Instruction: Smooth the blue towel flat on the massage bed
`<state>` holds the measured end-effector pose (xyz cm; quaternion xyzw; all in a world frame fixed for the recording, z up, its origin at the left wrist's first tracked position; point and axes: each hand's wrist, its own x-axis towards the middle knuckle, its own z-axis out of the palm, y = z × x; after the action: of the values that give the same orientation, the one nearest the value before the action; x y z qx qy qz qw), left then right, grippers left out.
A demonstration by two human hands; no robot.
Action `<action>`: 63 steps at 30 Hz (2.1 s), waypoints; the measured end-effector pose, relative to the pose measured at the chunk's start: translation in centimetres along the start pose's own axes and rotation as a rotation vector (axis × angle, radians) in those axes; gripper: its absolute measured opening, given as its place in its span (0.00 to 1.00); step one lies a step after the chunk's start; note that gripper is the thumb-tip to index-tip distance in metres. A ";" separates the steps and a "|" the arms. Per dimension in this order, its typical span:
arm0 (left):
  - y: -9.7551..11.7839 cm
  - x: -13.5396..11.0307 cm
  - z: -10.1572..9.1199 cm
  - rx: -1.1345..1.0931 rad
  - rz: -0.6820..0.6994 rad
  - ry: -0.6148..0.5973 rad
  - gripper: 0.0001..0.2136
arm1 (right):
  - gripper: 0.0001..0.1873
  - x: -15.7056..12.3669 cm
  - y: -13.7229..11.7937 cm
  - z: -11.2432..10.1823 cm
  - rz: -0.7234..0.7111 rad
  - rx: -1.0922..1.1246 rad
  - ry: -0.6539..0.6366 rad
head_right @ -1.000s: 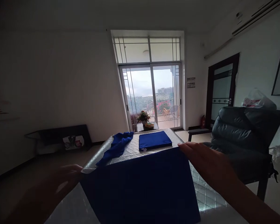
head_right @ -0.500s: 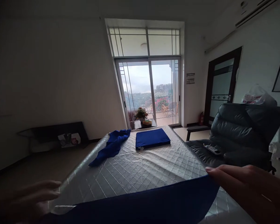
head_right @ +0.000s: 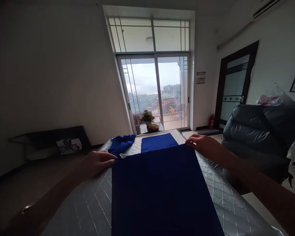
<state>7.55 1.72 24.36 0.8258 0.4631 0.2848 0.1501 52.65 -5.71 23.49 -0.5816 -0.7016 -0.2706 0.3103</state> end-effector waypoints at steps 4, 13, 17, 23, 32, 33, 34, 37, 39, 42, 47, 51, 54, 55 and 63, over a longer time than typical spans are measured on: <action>-0.5 11.0 0.7 -0.061 -0.080 0.282 0.17 | 0.22 10.1 1.0 3.8 0.014 -0.004 -0.037; -7.1 21.5 10.0 -0.585 0.001 0.761 0.07 | 0.18 17.7 5.5 15.0 0.096 0.047 0.091; -14.1 19.7 20.5 -0.411 -0.068 0.543 0.08 | 0.15 8.9 8.0 26.2 0.149 0.124 -0.002; -19.1 16.7 27.5 -0.013 0.019 0.259 0.08 | 0.14 -2.0 9.8 35.6 0.201 0.188 -0.183; -18.9 15.9 27.2 0.067 0.126 0.328 0.07 | 0.15 -2.5 10.3 35.9 0.167 0.159 -0.198; -18.8 15.9 27.3 0.082 0.142 0.335 0.07 | 0.14 -2.6 10.4 35.9 0.161 0.159 -0.197; -18.8 15.9 27.3 0.096 0.154 0.339 0.07 | 0.14 -2.7 10.4 35.9 0.156 0.158 -0.197; -18.8 15.8 27.3 0.146 0.173 0.330 0.06 | 0.14 -2.7 10.2 35.8 0.161 0.138 -0.199; -18.7 15.8 27.3 0.186 0.175 0.316 0.06 | 0.13 -2.7 9.9 35.6 0.172 0.110 -0.207; -18.4 15.7 27.2 0.243 0.166 0.321 0.09 | 0.13 -2.5 9.5 35.1 0.150 0.062 -0.203; -18.0 15.5 27.0 0.293 0.307 0.333 0.22 | 0.18 -2.0 8.5 34.6 0.042 0.037 -0.105; -18.0 15.7 27.1 0.273 0.342 0.141 0.25 | 0.25 -1.7 7.5 35.2 -0.049 0.108 -0.188; -18.0 15.8 27.3 0.234 0.285 0.022 0.22 | 0.27 -1.8 7.4 36.0 -0.050 0.177 -0.347; -17.9 15.8 27.3 0.227 0.274 0.015 0.21 | 0.28 -1.9 7.5 36.2 -0.040 0.188 -0.364; -16.5 15.4 26.4 0.299 0.316 0.157 0.24 | 0.31 -1.9 8.2 36.8 -0.016 0.233 -0.394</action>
<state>18.69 23.97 0.12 0.8764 0.3754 0.2961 -0.0569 56.50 21.71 -2.13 -0.5778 -0.7799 -0.0715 0.2300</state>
